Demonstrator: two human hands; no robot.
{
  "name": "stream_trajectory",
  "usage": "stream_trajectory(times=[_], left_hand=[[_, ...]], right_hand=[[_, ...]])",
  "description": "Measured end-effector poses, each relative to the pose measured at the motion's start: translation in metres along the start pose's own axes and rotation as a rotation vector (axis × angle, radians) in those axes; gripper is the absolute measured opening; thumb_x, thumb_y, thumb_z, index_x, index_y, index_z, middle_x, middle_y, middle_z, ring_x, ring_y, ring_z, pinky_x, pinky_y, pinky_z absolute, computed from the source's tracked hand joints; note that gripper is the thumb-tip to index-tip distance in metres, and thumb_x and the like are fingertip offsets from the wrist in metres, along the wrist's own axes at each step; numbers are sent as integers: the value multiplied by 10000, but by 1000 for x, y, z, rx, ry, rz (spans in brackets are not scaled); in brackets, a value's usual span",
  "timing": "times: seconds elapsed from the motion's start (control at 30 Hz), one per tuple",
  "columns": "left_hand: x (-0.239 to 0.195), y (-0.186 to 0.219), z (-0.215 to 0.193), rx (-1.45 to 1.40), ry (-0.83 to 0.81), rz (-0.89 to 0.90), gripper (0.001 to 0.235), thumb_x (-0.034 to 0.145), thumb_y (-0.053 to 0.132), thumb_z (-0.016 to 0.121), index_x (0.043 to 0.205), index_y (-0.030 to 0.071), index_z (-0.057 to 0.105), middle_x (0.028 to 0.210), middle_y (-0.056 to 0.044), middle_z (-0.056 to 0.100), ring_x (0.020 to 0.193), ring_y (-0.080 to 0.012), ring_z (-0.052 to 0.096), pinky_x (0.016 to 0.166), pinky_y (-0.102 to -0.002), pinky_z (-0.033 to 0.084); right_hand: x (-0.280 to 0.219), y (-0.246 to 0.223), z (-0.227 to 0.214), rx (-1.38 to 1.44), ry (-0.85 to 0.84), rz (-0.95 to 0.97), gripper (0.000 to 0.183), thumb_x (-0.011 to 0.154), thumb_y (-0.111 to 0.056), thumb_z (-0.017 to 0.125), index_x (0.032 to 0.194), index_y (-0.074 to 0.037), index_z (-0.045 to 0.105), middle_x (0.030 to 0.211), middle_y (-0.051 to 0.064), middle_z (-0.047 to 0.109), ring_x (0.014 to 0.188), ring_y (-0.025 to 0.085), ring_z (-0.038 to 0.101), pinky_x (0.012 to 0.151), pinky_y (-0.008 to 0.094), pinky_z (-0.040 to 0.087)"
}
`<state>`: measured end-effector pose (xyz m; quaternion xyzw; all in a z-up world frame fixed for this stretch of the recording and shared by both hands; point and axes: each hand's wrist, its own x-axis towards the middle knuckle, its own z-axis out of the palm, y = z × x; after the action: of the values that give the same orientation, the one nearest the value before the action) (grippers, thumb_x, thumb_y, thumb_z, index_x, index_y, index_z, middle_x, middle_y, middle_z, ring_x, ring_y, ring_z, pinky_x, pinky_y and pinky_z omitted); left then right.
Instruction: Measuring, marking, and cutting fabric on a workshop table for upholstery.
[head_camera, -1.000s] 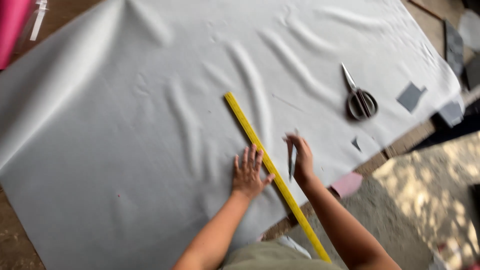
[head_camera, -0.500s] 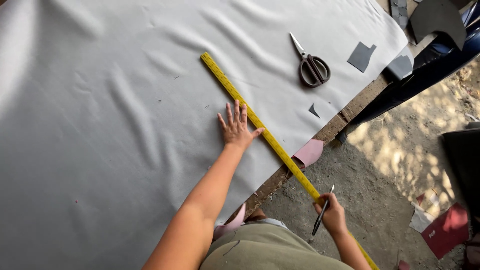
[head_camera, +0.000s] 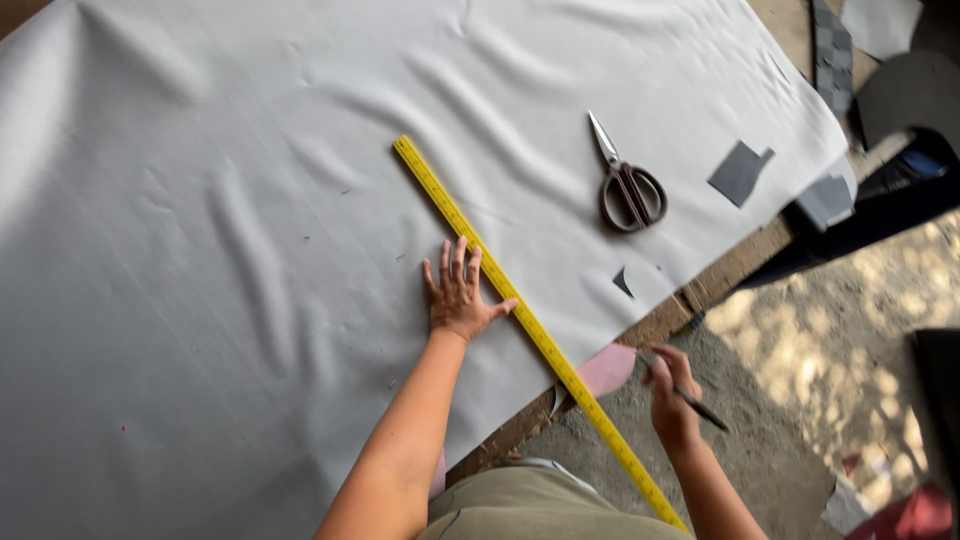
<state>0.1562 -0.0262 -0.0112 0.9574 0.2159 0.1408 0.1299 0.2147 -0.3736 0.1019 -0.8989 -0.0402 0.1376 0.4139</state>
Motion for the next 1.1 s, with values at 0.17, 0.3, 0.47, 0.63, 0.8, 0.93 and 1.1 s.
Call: stream_trajectory(times=[0.17,0.3,0.47,0.63,0.8,0.93,1.1], left_hand=[[-2,2,1,13,-13,-10,1219,673,986,471,1542,138,366,1673,-161,217,1552,-404,188,1164,-724,149],[0,1,4,14,-72,-29,1250,628,982,522,1552,160,333,1670,-158,213,1543,-410,198,1157,-724,147],[-2,1,3,18,-177,-55,1245,619,966,548,1561,182,330,1681,-111,195,1561,-360,165,1197,-685,90],[0,4,2,20,-166,-72,1266,597,986,521,1570,201,322,1689,-83,190,1566,-340,168,1213,-678,66],[3,4,-2,38,-195,-71,1227,646,991,461,1572,198,323,1695,-84,176,1573,-341,140,1215,-671,84],[0,1,4,90,-118,-29,1212,722,995,364,1605,168,295,1705,-85,151,1567,-337,124,1220,-647,86],[-22,9,-14,-11,-228,-137,1184,744,936,447,1623,177,219,1712,-119,54,1569,-368,8,1221,-650,20]], right_hand=[[138,-94,116,50,-118,-376,165,946,-268,786,1057,-153,743,853,106,763,815,337,721,732,432,541],[221,-196,229,194,-454,-458,218,1023,-321,636,1140,-185,761,995,93,775,958,319,728,884,455,545],[267,-239,315,91,-557,-565,271,998,-263,565,1148,-155,764,971,98,781,930,332,745,844,458,568],[232,-203,270,-84,-597,-614,319,985,-290,517,967,-75,753,812,234,704,839,499,675,763,566,517],[106,-63,124,-277,-669,-546,338,1010,-323,498,1010,-98,751,900,241,731,909,469,700,816,551,547],[-15,-45,6,-259,-522,176,402,975,-342,502,1122,-124,806,1038,56,869,864,196,821,800,314,639],[-102,44,-15,-133,-230,333,391,1041,-396,498,1086,-86,732,955,147,810,733,280,738,708,377,535]])
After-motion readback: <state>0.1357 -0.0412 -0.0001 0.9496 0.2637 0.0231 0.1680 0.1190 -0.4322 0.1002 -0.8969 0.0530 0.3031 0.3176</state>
